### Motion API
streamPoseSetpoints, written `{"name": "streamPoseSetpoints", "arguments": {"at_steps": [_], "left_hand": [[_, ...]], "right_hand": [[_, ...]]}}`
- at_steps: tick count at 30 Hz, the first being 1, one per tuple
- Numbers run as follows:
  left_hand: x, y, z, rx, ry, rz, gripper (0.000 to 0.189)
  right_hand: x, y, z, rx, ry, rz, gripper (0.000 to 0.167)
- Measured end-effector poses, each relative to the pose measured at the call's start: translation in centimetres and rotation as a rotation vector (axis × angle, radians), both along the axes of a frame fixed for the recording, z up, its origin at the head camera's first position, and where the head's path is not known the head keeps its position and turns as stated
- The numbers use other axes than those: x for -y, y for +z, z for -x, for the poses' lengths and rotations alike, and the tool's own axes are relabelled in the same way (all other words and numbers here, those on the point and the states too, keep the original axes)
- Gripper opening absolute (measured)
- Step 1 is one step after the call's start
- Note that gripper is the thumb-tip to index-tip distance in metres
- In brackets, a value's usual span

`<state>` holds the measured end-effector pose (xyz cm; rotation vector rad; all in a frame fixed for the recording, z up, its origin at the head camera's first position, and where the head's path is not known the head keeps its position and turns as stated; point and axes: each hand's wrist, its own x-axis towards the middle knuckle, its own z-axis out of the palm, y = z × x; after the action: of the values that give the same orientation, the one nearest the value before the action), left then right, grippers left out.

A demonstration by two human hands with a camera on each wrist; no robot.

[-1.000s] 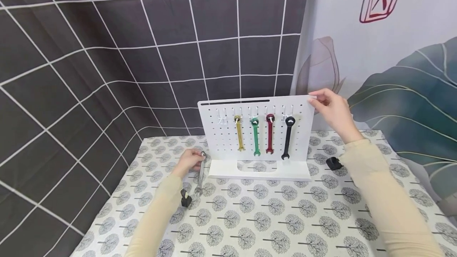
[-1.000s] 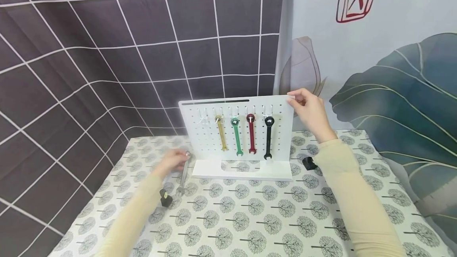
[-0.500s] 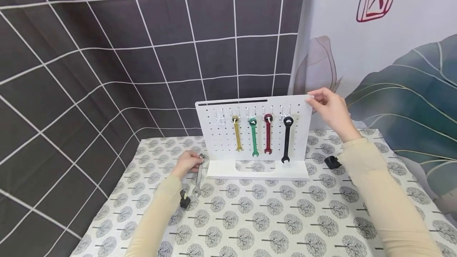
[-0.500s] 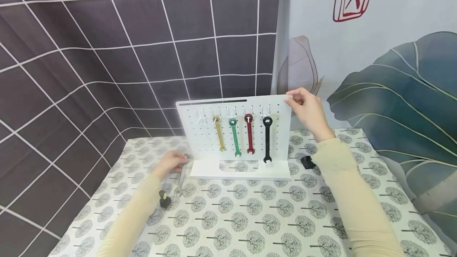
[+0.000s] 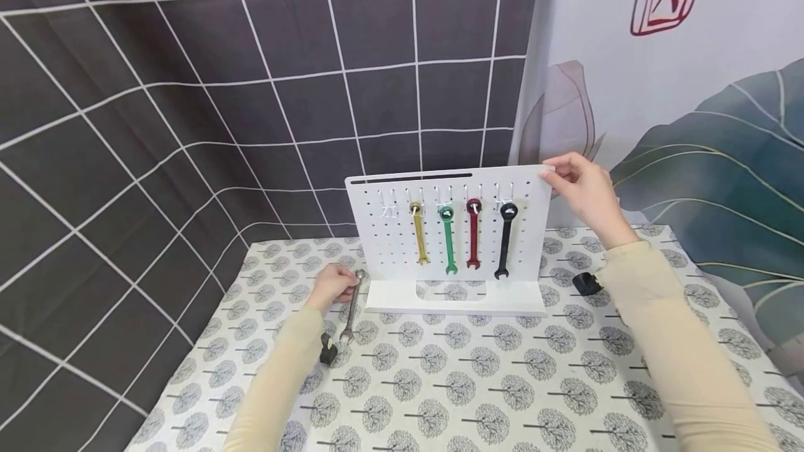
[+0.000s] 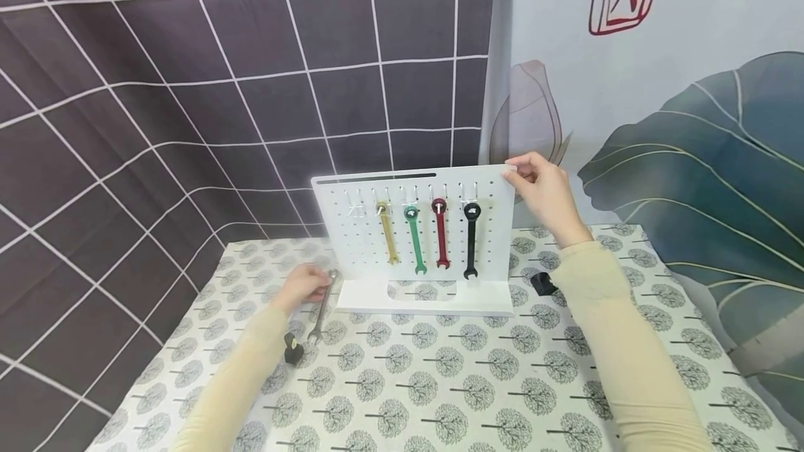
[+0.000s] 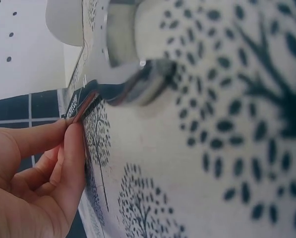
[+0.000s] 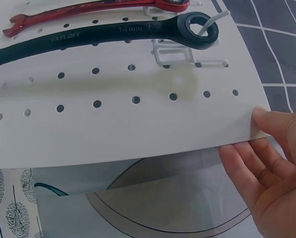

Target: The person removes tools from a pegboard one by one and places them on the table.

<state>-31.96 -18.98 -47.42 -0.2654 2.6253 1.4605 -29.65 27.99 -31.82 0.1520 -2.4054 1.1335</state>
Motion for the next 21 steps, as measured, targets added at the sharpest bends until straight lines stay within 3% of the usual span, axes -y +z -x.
{"name": "streamPoseSetpoints", "arguments": {"at_steps": [6, 14, 18, 21], "left_hand": [[-0.1, 0.3, -0.3, -0.023, -0.004, -0.020, 0.017], [-0.1, 0.5, -0.3, -0.039, -0.024, 0.037, 0.017], [-0.1, 1.0, 0.1, -0.126, -0.095, 0.046, 0.020], [-0.6, 2.1, 0.1, -0.199, -0.151, 0.042, 0.019]], "right_hand": [[0.0, 0.2, 0.0, -0.005, 0.007, 0.007, 0.039], [0.0, 0.0, 0.1, -0.011, 0.012, 0.011, 0.037], [0.0, 0.0, 0.0, 0.003, 0.016, 0.023, 0.040], [0.0, -0.1, 0.0, 0.012, 0.023, 0.034, 0.042]]}}
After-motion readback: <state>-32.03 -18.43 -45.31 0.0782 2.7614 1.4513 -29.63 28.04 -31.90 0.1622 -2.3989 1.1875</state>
